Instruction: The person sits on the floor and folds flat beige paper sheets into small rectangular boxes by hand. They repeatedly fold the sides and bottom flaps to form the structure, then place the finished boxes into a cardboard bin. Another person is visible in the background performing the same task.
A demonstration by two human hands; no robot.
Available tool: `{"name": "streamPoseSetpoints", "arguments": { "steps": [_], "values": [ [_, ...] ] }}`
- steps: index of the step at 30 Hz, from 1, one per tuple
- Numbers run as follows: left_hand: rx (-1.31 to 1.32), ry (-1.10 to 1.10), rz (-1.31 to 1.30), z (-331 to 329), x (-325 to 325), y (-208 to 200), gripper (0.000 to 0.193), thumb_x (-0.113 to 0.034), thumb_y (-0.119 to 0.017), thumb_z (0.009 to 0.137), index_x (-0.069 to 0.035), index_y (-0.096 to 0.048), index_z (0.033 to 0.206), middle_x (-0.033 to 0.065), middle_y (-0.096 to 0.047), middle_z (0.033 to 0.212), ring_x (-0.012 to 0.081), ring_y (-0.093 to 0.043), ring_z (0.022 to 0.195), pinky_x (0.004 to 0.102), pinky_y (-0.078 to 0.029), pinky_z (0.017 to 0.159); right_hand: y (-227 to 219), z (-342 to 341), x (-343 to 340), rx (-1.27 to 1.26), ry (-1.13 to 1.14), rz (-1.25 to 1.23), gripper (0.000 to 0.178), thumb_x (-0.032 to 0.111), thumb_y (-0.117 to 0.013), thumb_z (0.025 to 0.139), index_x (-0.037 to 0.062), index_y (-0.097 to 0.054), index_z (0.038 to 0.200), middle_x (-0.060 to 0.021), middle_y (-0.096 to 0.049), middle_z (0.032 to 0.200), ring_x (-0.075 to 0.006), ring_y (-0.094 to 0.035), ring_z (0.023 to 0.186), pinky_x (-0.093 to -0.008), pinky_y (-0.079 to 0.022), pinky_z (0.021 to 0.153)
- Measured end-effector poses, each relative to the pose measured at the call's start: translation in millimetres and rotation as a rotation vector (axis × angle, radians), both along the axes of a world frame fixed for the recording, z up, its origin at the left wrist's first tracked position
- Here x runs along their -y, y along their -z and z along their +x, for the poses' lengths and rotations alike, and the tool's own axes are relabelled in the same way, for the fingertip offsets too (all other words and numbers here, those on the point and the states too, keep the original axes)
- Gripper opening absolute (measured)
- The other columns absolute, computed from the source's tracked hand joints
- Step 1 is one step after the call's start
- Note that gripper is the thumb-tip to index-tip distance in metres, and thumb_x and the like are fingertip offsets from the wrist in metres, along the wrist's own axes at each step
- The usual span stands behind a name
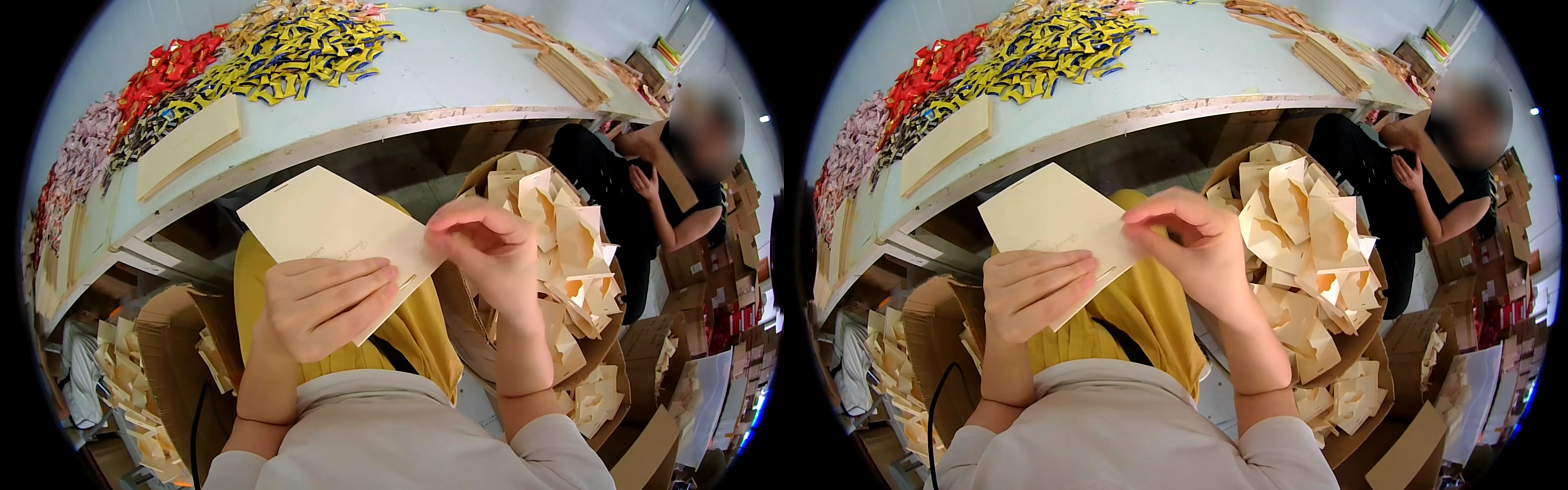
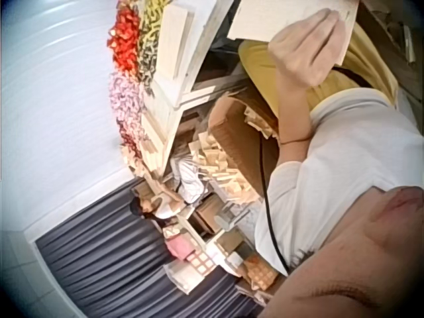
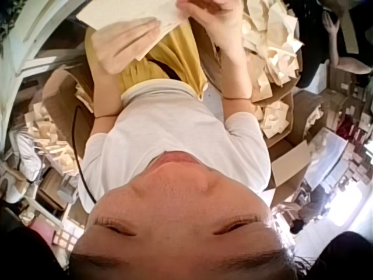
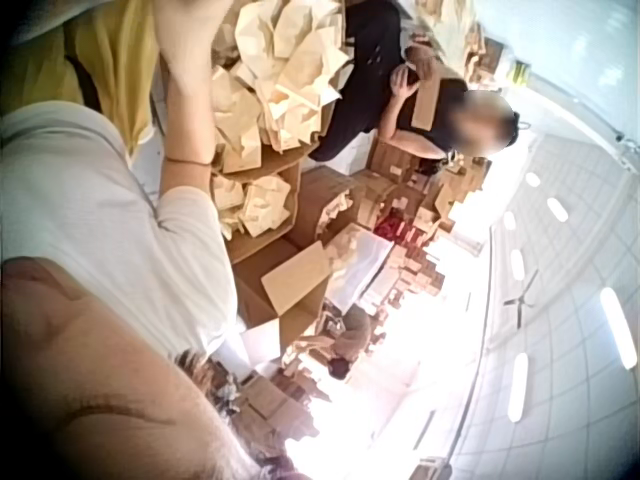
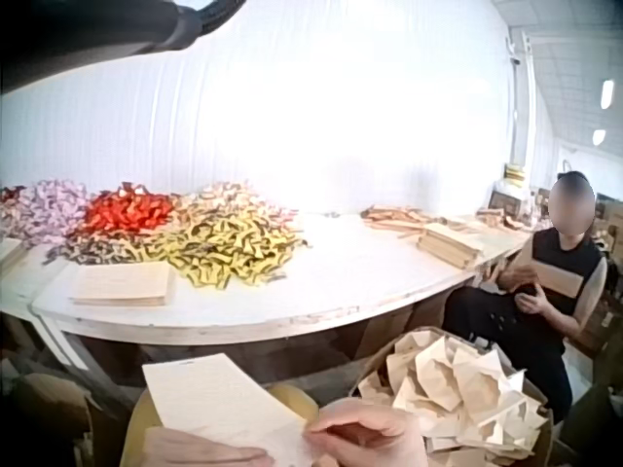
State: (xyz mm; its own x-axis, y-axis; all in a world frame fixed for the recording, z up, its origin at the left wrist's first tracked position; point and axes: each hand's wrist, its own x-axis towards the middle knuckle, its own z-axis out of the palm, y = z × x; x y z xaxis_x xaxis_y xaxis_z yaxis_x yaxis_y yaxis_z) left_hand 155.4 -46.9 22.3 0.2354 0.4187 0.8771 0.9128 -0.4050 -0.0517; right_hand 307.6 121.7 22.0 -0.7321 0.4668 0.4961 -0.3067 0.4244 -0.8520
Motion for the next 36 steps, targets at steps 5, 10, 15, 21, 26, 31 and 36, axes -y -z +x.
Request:
{"name": "streamPoseSetpoints", "arguments": {
  "steps": [5, 10, 15, 21, 26, 31, 36],
  "values": [
    [-0.026, -0.061, -0.007, 0, 3, 1, 0.017, -0.005, -0.078, 0.071, -0.001, -0.072, 0.087, 0.0107, -0.074, 0.084, 0.0228, -0.074, 0.078, 0.0272, -0.057, 0.057, -7, -4, 5, -0.045, 0.048, 0.411, 0.018, -0.007, -0.076, 0.076, 0.0023, -0.076, 0.091, -0.0078, -0.064, 0.090, -0.0176, -0.061, 0.081, -0.0264, -0.049, 0.068],
    [-0.041, -0.072, -0.024, 0, 2, 4, 0.017, -0.005, -0.079, 0.072, -0.002, -0.071, 0.087, 0.0101, -0.074, 0.084, 0.0225, -0.074, 0.076, 0.0271, -0.057, 0.057, -18, 2, 6, 0.055, -0.223, 0.418, 0.016, -0.004, -0.077, 0.078, 0.0017, -0.073, 0.093, -0.0085, -0.066, 0.091, -0.0206, -0.063, 0.078, -0.0285, -0.050, 0.063],
    [-0.032, -0.045, -0.035, 0, 2, 8, 0.015, -0.005, -0.079, 0.071, -0.004, -0.072, 0.084, 0.0070, -0.072, 0.081, 0.0197, -0.073, 0.075, 0.0257, -0.057, 0.058, -27, 0, -1, 0.117, -0.325, 0.526, 0.014, -0.003, -0.075, 0.080, 0.0027, -0.071, 0.092, -0.0079, -0.066, 0.091, -0.0231, -0.064, 0.077, -0.0312, -0.051, 0.063],
    [0.005, 0.002, -0.059, 2, 0, 8, 0.015, -0.004, -0.080, 0.071, -0.005, -0.072, 0.084, 0.0058, -0.071, 0.080, 0.0185, -0.072, 0.075, 0.0252, -0.057, 0.056, -37, -3, -6, 0.246, -0.431, 0.578, 0.009, 0.004, -0.071, 0.084, 0.0022, -0.065, 0.090, -0.0104, -0.065, 0.088, -0.0327, -0.065, 0.079, -0.0394, -0.052, 0.066],
    [0.002, 0.013, -0.063, 1, -1, 8, 0.015, -0.005, -0.081, 0.072, -0.005, -0.072, 0.084, 0.0059, -0.071, 0.080, 0.0185, -0.073, 0.075, 0.0255, -0.057, 0.056, -37, -4, -6, 0.245, -0.450, 0.567, 0.009, 0.005, -0.071, 0.085, 0.0025, -0.064, 0.090, -0.0104, -0.064, 0.088, -0.0328, -0.064, 0.078, -0.0398, -0.052, 0.065],
    [0.005, 0.014, -0.076, 2, -1, 8, 0.015, -0.004, -0.080, 0.071, -0.005, -0.072, 0.084, 0.0061, -0.072, 0.080, 0.0185, -0.073, 0.075, 0.0257, -0.057, 0.056, -37, -4, -6, 0.248, -0.441, 0.605, 0.009, 0.005, -0.071, 0.084, 0.0030, -0.064, 0.089, -0.0099, -0.065, 0.088, -0.0324, -0.064, 0.078, -0.0399, -0.051, 0.064],
    [-0.004, 0.013, -0.072, 1, -2, 9, 0.015, -0.005, -0.080, 0.071, -0.005, -0.072, 0.084, 0.0061, -0.072, 0.080, 0.0186, -0.073, 0.075, 0.0257, -0.057, 0.056, -35, -4, -7, 0.272, -0.436, 0.610, 0.008, 0.006, -0.070, 0.084, 0.0036, -0.064, 0.089, -0.0092, -0.065, 0.087, -0.0318, -0.064, 0.078, -0.0396, -0.051, 0.064]
  ]
}}
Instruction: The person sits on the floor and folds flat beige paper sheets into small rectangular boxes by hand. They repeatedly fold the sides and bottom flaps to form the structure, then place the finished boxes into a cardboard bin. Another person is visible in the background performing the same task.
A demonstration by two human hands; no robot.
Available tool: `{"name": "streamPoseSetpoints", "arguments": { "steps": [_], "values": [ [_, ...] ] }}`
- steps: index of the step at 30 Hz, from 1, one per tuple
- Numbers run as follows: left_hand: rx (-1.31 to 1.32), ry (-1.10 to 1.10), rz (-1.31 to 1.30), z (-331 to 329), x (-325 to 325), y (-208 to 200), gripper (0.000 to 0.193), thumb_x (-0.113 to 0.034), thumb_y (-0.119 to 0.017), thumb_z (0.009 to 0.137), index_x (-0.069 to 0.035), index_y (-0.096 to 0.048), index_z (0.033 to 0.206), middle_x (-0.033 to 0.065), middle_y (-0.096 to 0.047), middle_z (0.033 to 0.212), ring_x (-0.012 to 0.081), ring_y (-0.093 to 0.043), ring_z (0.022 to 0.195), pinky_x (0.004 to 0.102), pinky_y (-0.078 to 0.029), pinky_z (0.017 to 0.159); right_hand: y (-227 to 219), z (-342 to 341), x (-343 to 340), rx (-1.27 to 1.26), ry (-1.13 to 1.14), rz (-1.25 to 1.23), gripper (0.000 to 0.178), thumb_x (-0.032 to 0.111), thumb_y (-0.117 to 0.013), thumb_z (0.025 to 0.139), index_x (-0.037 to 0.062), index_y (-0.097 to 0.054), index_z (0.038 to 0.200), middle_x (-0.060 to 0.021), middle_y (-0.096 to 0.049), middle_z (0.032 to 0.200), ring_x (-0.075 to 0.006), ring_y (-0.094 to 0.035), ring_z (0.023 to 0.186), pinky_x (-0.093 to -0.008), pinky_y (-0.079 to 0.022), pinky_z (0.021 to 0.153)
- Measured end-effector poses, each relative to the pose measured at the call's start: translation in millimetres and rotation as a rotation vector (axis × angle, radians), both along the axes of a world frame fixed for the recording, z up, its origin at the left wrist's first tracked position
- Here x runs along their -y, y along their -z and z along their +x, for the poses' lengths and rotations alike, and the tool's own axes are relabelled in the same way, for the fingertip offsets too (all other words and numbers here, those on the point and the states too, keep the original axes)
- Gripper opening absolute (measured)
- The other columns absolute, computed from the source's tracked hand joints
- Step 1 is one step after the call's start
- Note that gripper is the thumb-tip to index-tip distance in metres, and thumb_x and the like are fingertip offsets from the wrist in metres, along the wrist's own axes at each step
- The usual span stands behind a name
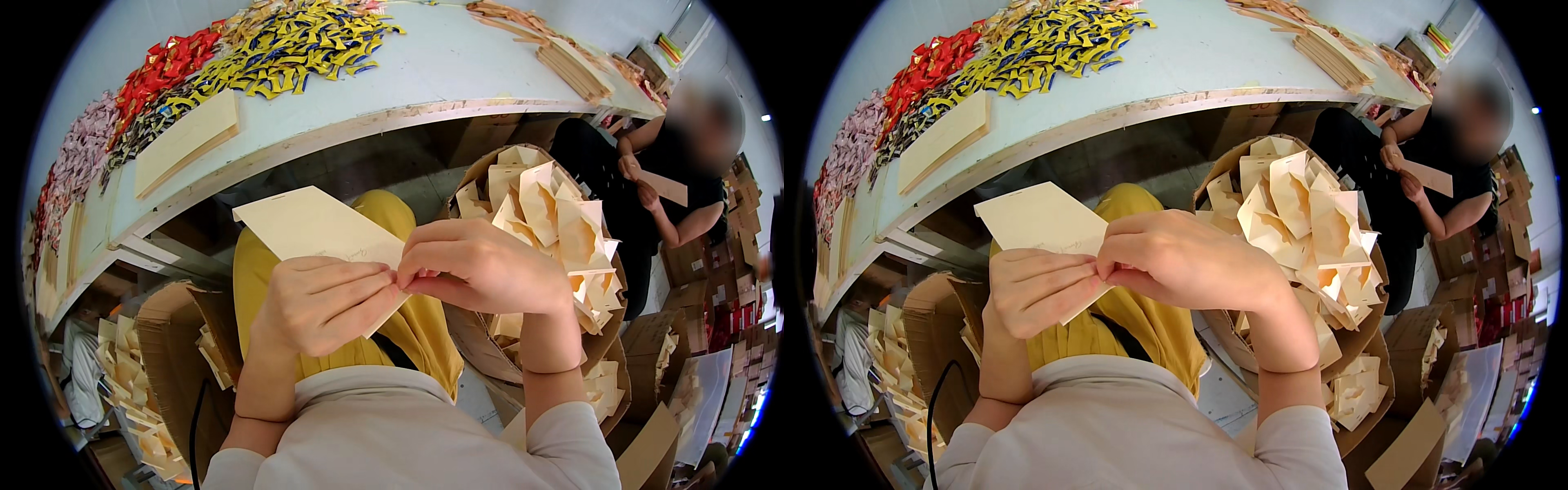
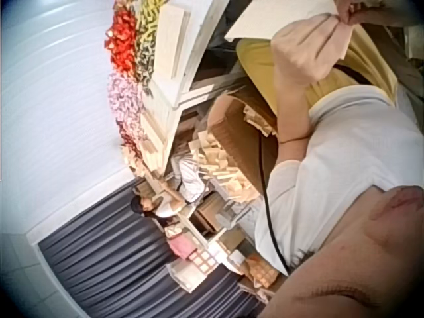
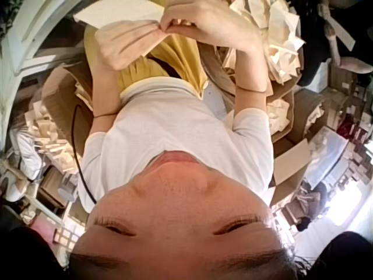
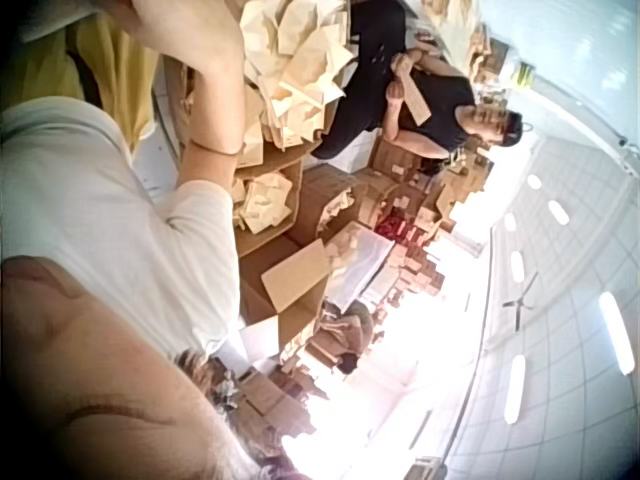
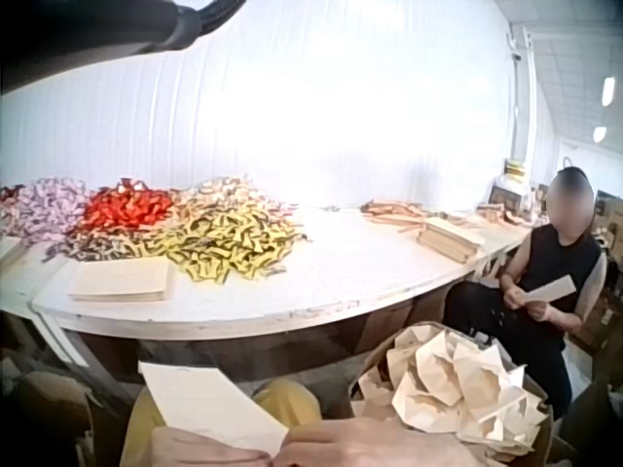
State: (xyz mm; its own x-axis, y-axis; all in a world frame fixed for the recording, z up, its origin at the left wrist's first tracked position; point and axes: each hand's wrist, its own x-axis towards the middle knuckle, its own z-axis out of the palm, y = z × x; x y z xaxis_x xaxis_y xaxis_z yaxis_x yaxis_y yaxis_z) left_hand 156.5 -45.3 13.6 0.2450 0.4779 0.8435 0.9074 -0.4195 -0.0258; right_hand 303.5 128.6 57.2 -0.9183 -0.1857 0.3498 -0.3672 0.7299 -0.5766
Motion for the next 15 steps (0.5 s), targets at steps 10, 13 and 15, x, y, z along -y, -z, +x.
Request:
{"name": "streamPoseSetpoints", "arguments": {
  "steps": [10, 13, 15],
  "values": [
    [0.011, 0.023, -0.017, -6, 3, 3, 0.016, -0.004, -0.078, 0.071, -0.004, -0.072, 0.086, 0.0073, -0.072, 0.081, 0.0193, -0.073, 0.076, 0.0261, -0.056, 0.055, 2, -2, -2, -0.009, 0.030, -0.112, 0.010, -0.005, -0.072, 0.082, 0.0013, -0.067, 0.089, -0.0068, -0.065, 0.088, -0.0209, -0.065, 0.073, -0.0292, -0.053, 0.063],
    [0.049, 0.034, -0.031, -9, 4, 4, 0.018, -0.003, -0.078, 0.070, -0.004, -0.072, 0.087, 0.0077, -0.073, 0.082, 0.0197, -0.073, 0.075, 0.0273, -0.056, 0.056, 3, -6, -6, -0.093, 0.136, -0.135, 0.012, -0.007, -0.071, 0.082, 0.0005, -0.066, 0.089, -0.0072, -0.066, 0.089, -0.0200, -0.065, 0.075, -0.0279, -0.053, 0.063],
    [0.159, 0.031, -0.032, -11, 2, 6, 0.018, -0.001, -0.078, 0.071, -0.003, -0.073, 0.088, 0.0083, -0.073, 0.081, 0.0204, -0.072, 0.072, 0.0273, -0.056, 0.058, 10, -12, -14, -0.189, 0.302, -0.097, 0.012, -0.008, -0.070, 0.082, -0.0002, -0.066, 0.090, -0.0074, -0.066, 0.089, -0.0191, -0.065, 0.077, -0.0273, -0.053, 0.064]
  ]
}}
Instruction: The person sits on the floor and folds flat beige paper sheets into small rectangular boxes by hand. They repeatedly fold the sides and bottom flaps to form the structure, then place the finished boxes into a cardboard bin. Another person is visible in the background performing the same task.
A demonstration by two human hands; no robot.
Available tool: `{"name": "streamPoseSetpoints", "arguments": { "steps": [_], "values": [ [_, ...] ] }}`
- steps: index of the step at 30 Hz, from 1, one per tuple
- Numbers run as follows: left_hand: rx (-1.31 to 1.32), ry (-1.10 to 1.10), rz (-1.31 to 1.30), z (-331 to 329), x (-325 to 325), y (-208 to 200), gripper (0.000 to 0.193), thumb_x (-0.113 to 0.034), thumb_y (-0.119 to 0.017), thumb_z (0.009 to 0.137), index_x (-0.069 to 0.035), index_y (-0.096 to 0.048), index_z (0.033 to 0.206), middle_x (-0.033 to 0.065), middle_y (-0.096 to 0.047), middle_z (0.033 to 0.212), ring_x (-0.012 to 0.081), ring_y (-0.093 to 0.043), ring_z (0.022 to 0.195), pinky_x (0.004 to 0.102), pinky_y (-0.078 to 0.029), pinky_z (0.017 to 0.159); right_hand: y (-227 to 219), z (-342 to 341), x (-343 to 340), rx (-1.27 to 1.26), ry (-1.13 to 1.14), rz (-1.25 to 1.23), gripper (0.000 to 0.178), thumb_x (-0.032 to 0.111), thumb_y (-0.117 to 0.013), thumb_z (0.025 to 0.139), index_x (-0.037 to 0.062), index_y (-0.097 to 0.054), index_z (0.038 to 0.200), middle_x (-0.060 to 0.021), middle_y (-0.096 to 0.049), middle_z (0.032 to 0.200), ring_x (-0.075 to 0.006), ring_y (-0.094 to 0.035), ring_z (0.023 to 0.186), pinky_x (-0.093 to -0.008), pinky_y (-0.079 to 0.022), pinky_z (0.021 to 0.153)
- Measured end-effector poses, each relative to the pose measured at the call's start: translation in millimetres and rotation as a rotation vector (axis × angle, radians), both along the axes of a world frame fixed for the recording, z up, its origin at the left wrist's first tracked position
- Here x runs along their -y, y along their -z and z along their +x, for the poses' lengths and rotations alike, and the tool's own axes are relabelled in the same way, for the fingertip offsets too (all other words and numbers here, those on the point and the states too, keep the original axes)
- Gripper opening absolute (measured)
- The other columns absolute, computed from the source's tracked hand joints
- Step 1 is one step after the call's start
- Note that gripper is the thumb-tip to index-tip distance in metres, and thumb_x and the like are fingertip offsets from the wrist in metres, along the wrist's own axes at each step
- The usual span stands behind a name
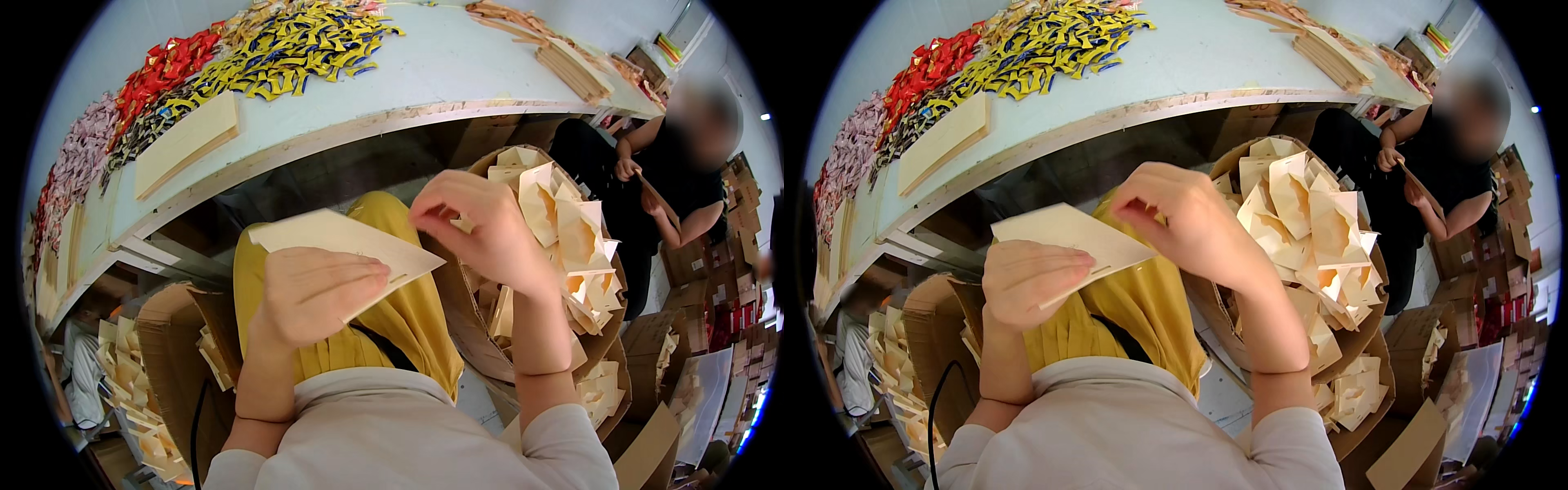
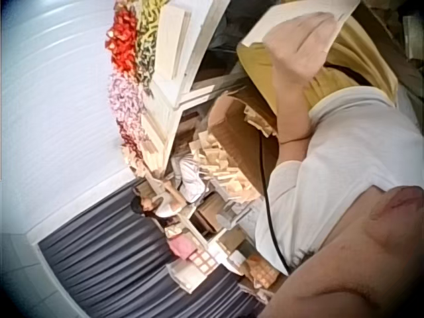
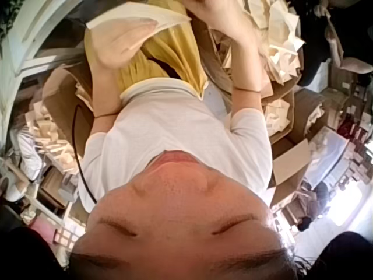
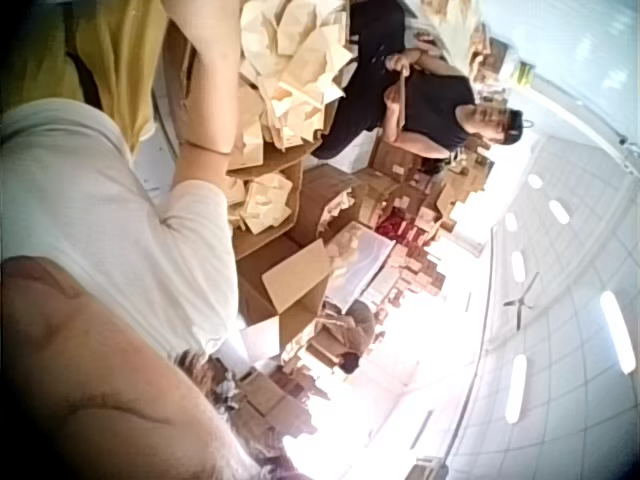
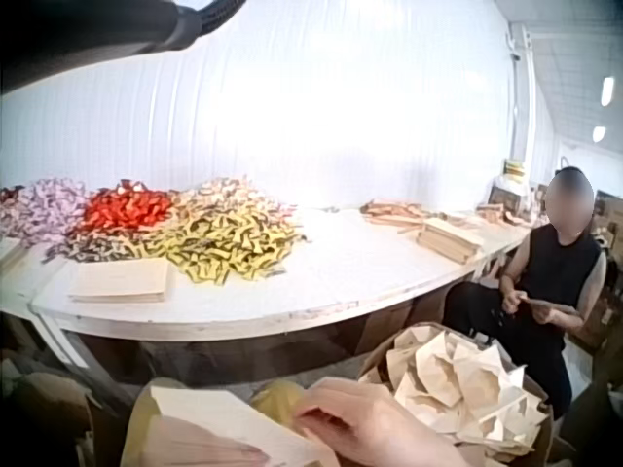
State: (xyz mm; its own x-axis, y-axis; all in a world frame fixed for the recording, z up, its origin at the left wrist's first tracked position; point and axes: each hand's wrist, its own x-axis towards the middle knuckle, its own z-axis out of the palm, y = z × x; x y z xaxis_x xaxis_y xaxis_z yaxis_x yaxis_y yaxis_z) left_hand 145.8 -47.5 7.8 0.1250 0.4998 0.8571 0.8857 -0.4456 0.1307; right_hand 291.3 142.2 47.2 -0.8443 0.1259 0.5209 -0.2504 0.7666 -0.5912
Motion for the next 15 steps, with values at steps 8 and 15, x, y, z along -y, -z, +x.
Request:
{"name": "streamPoseSetpoints", "arguments": {
  "steps": [8, 15],
  "values": [
    [1.179, -0.152, -0.183, 3, 0, 9, 0.009, 0.000, -0.077, 0.084, 0.003, -0.072, 0.091, 0.0037, -0.072, 0.080, 0.0062, -0.064, 0.070, 0.0227, -0.051, 0.061, 20, -5, 16, 0.146, -0.026, -0.759, 0.026, 0.003, -0.069, 0.092, -0.0026, -0.068, 0.117, -0.0088, -0.072, 0.111, -0.0144, -0.067, 0.096, -0.0275, -0.054, 0.086],
    [1.578, 0.201, -0.164, -14, -4, 30, 0.027, -0.020, -0.064, 0.100, -0.001, -0.068, 0.082, -0.0045, -0.063, 0.075, 0.0007, -0.051, 0.064, 0.0204, -0.041, 0.057, 38, -24, 14, 0.060, 0.004, -0.974, 0.012, 0.001, -0.072, 0.089, -0.0032, -0.075, 0.100, -0.0065, -0.074, 0.087, -0.0093, -0.067, 0.079, -0.0236, -0.054, 0.072]
  ]
}}
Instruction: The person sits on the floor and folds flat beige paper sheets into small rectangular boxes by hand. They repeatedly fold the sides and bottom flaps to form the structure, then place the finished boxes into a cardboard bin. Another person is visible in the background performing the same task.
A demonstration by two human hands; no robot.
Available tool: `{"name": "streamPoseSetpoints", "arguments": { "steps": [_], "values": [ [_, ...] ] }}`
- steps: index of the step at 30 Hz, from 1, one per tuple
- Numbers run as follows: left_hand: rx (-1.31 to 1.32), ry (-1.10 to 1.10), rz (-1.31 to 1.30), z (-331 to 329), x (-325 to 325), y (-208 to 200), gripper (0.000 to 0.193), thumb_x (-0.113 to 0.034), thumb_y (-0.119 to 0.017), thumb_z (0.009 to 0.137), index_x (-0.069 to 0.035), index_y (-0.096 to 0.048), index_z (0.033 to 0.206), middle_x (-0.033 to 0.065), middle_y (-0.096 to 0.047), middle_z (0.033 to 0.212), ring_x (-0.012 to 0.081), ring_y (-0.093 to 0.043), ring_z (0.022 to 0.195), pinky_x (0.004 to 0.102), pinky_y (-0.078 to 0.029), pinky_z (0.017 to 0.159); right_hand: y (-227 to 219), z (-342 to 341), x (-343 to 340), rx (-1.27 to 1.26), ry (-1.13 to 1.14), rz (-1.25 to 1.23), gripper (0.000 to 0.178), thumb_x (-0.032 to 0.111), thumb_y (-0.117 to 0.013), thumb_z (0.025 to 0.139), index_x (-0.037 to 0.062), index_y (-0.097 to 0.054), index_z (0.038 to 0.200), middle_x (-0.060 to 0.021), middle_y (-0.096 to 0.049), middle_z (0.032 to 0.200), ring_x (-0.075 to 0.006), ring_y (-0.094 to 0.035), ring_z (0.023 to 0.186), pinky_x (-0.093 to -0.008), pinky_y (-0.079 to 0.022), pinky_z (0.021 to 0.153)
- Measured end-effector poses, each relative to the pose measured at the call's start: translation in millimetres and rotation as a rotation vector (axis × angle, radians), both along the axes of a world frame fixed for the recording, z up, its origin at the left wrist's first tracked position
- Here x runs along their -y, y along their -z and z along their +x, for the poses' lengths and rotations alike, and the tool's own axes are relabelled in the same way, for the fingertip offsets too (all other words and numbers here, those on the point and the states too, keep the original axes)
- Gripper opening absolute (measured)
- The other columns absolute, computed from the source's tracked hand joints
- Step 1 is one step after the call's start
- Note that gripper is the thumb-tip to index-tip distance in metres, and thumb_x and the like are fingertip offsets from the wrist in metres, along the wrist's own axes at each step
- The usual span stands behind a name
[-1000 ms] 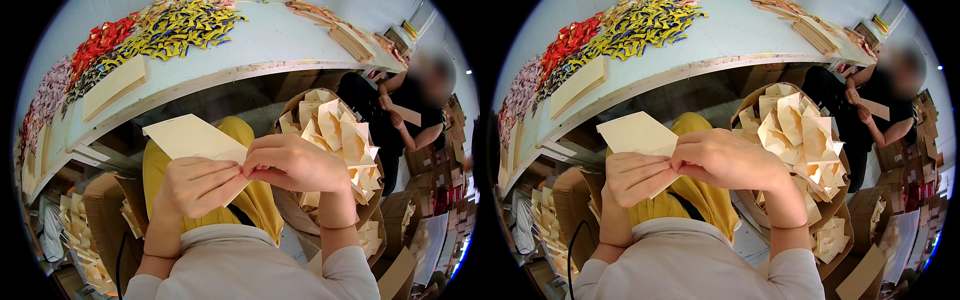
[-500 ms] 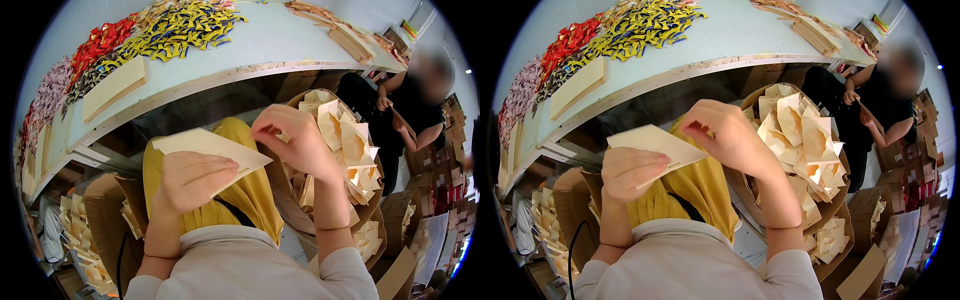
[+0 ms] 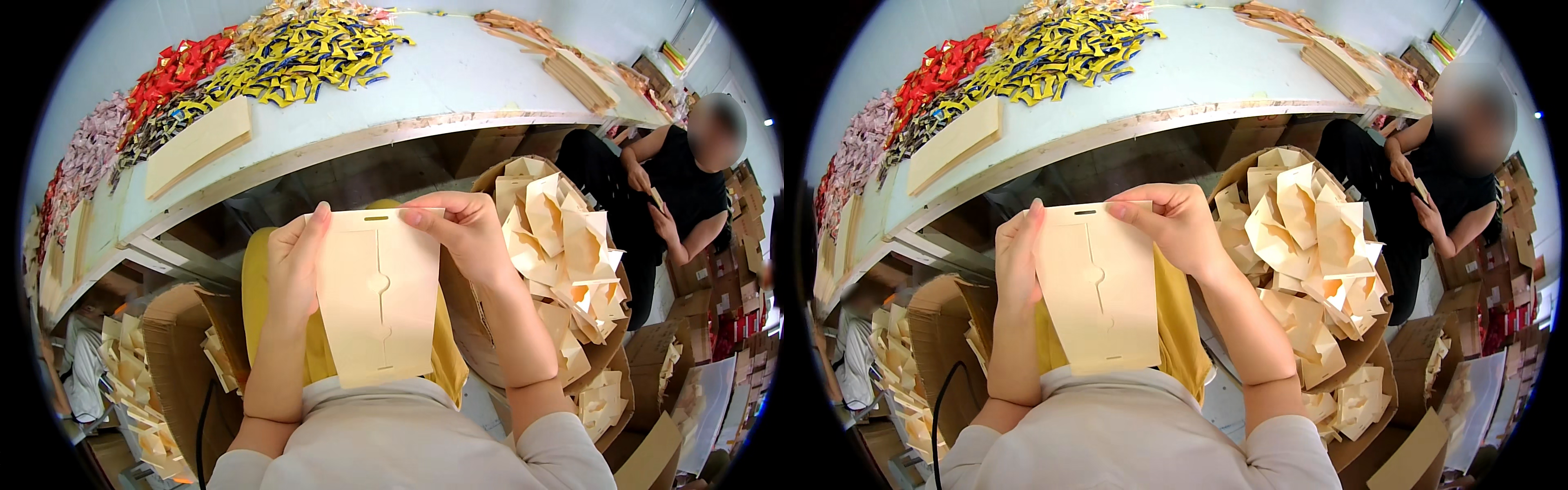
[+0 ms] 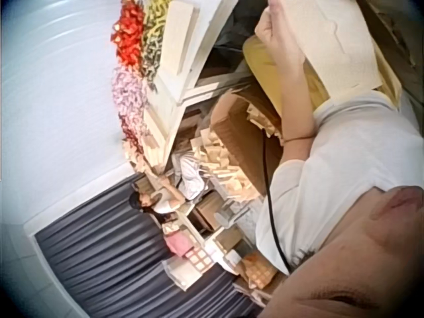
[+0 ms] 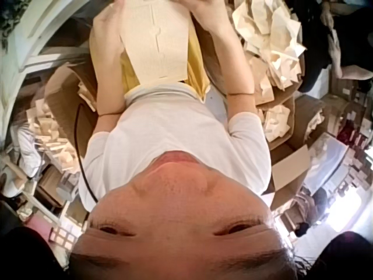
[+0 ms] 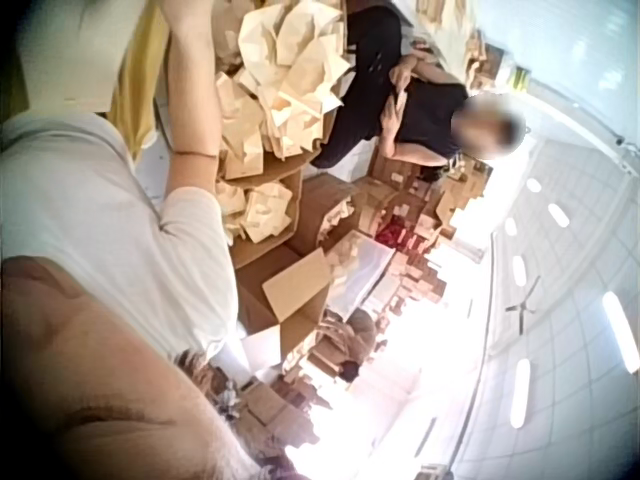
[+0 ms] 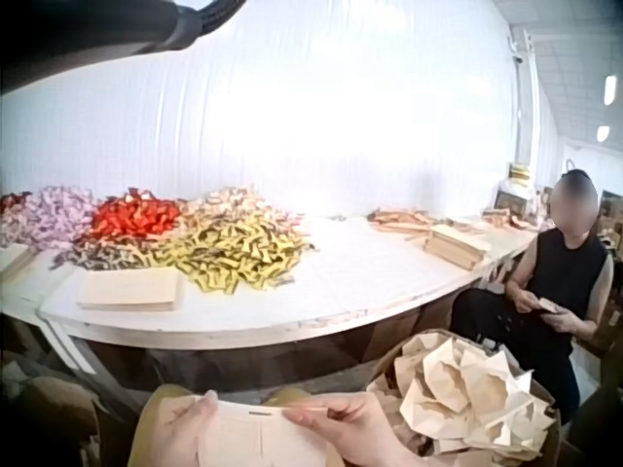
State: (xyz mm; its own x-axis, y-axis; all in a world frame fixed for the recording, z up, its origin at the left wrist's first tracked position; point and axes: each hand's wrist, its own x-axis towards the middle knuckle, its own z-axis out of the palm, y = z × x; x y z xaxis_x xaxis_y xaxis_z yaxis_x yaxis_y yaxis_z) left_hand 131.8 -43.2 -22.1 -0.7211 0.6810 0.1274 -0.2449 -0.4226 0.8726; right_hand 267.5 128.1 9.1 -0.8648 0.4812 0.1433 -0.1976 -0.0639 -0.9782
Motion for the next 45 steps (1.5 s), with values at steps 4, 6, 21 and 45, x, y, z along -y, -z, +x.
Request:
{"name": "streamPoseSetpoints", "arguments": {
  "steps": [4, 6, 21, 45],
  "values": [
    [-0.061, -0.045, -0.025, -4, -5, 6, 0.035, -0.025, -0.057, 0.104, -0.001, -0.067, 0.081, -0.0049, -0.059, 0.072, 0.0009, -0.048, 0.063, 0.0209, -0.038, 0.056, 15, -6, -10, -0.020, -0.066, 0.021, 0.023, 0.014, -0.063, 0.098, -0.0005, -0.070, 0.114, -0.0081, -0.074, 0.098, -0.0115, -0.068, 0.082, -0.0257, -0.055, 0.074],
    [-0.059, -0.059, -0.028, -10, -5, 8, 0.033, -0.026, -0.057, 0.104, 0.000, -0.068, 0.087, -0.0011, -0.065, 0.079, 0.0034, -0.055, 0.067, 0.0219, -0.044, 0.060, 17, -10, -13, 0.003, -0.145, -0.120, 0.042, 0.032, -0.056, 0.104, 0.0016, -0.061, 0.133, -0.0131, -0.072, 0.110, -0.0167, -0.070, 0.092, -0.0303, -0.056, 0.080],
    [0.395, -0.232, 0.528, -25, -8, 12, 0.039, -0.022, -0.051, 0.104, 0.003, -0.053, 0.133, 0.0132, -0.061, 0.130, 0.0210, -0.057, 0.123, 0.0362, -0.046, 0.105, 49, -6, -28, -0.201, -0.022, -0.473, 0.026, 0.013, -0.060, 0.100, -0.0019, -0.063, 0.121, -0.0107, -0.071, 0.109, -0.0166, -0.071, 0.092, -0.0312, -0.059, 0.081],
    [-0.364, -0.084, -0.166, -24, -56, 23, 0.040, 0.006, -0.063, 0.090, 0.006, -0.052, 0.128, 0.0104, -0.061, 0.121, 0.0143, -0.061, 0.105, 0.0285, -0.051, 0.086, 0, -72, -36, 0.118, 0.169, 1.063, 0.088, 0.006, -0.074, 0.082, -0.0002, -0.026, 0.154, -0.0207, -0.061, 0.132, -0.0377, -0.063, 0.114, -0.0388, -0.053, 0.094]
  ]
}}
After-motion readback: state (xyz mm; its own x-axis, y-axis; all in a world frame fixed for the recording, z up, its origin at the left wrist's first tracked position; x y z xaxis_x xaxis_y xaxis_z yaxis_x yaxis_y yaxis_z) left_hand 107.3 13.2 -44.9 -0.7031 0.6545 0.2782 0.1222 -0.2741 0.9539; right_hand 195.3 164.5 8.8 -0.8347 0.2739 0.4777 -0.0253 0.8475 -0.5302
